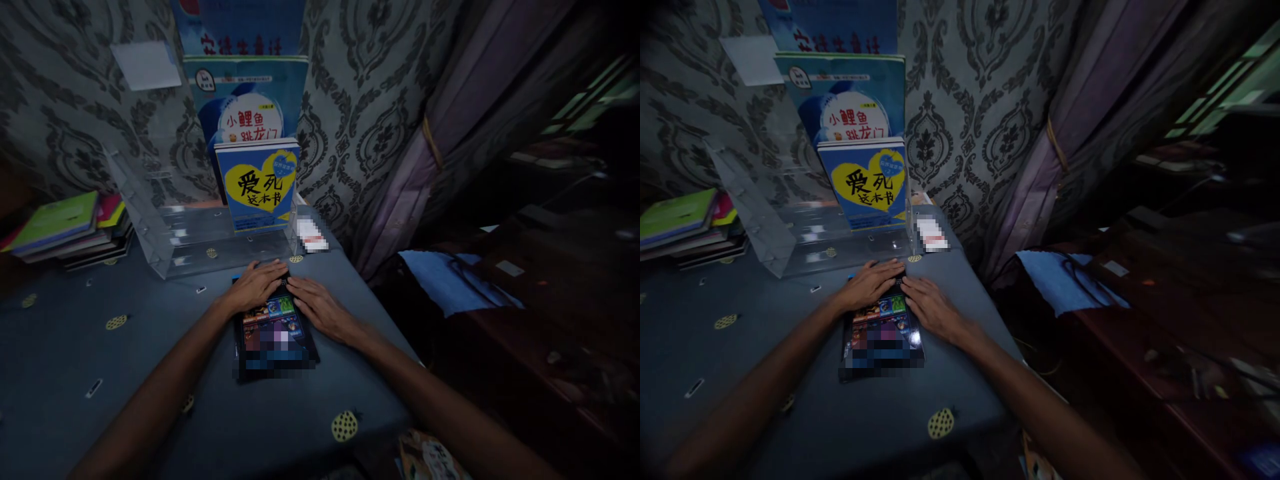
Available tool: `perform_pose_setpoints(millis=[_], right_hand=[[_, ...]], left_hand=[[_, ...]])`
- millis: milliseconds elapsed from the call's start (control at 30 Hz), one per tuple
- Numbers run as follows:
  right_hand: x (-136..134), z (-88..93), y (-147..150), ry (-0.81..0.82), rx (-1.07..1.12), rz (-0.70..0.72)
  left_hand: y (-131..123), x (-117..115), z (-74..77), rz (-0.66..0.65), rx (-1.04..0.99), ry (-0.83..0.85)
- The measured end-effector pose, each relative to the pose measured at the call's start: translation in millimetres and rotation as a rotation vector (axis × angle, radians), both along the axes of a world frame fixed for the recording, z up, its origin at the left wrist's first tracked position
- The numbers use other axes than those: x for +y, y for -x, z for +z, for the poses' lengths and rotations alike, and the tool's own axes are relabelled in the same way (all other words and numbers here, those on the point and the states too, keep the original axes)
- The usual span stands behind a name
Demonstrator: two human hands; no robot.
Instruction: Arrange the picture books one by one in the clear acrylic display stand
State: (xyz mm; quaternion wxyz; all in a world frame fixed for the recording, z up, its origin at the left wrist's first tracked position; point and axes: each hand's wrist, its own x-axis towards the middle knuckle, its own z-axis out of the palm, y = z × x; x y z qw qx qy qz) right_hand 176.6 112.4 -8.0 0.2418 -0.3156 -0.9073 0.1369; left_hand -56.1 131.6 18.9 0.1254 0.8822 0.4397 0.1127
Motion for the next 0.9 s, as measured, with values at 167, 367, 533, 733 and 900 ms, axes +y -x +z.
perform_pose_setpoints(millis=[167, 367, 533, 733, 900], right_hand=[[-8.1, -1.6, -3.4, 0.016, -0.013, 0.018], [-20.8, 1.1, -6.4, 0.030, -0.020, 0.007], [-31.2, 3.1, -9.7, 0.011, -0.013, 0.016], [-50.9, 1.8, -19.1, -0.025, 0.014, 0.047], [-71.0, 3.9, -26.5, -0.047, -0.005, 0.047]], left_hand=[[-0.4, 0.0, -0.4, 0.000, 0.003, -0.013], [-0.1, -0.3, 0.8, -0.010, 0.005, -0.015], [-0.6, -1.0, 2.0, -0.012, 0.015, -0.014], [-1.2, -1.0, 1.8, -0.009, 0.013, -0.026], [-1.3, -1.7, 1.3, -0.001, 0.016, -0.023]])
